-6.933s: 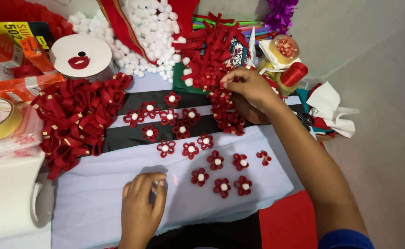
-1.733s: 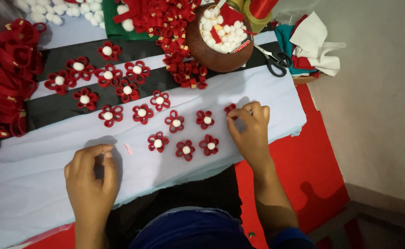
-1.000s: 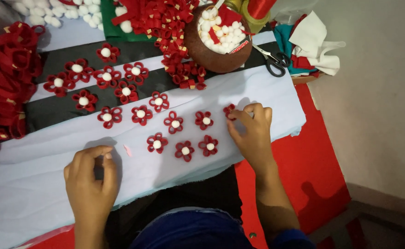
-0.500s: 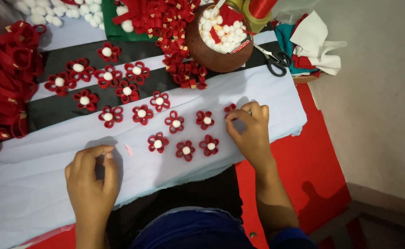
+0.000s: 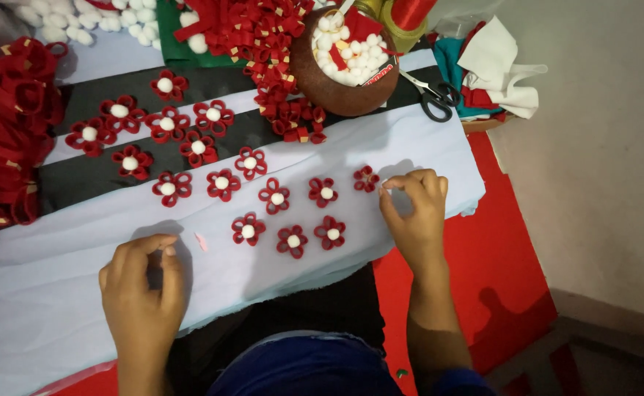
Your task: Organizing and arranging small red decorative floral elements into patterns on a white fabric surface.
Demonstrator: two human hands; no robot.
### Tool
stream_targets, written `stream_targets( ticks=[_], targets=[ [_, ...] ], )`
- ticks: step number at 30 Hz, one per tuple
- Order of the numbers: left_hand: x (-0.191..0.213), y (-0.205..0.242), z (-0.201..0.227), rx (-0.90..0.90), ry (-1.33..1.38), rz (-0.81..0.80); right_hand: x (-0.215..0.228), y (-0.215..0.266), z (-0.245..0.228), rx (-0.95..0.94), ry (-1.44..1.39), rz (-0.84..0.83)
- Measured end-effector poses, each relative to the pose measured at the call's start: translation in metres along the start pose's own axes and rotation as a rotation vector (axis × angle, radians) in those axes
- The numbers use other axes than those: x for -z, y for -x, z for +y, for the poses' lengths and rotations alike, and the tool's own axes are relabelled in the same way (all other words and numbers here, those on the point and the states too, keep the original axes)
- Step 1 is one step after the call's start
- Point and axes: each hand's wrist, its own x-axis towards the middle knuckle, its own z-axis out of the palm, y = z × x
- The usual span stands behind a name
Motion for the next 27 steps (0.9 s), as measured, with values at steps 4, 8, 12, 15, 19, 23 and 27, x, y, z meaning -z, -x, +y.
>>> stream_targets(
  ticks=[4,8,12,15,19,23,27],
  targets=[
    [-0.001,0.0,0.0,0.013,0.0,-0.003,0.0,0.003,-0.009,-0.024,-0.019,-0.044],
    [0.0,0.0,0.0,-0.011,-0.008,-0.001,-0.008,0.002,-0.007,0.067,-0.001,-0.038],
    [0.001,-0.001,0.002,-0.002,-0.005,-0.011,-0.011,0.001,-0.007,0.08,0.002,-0.025],
    [-0.001,0.0,0.0,-0.022,-0.008,0.002,-0.014,0.0,-0.003,0.11,0.012,-0.008],
    [-0.001,0.0,0.0,-0.032,-0.019,0.012,-0.011,-0.002,-0.005,0.118,0.005,-0.027],
    [0.0,-0.001,0.001,0.004,0.002,-0.004,-0.01,-0.001,-0.005,0.117,0.01,-0.03],
    [0.001,-0.001,0.003,0.02,0.001,-0.012,-0.006,0.0,-0.008,0.037,0.019,-0.066]
  ],
)
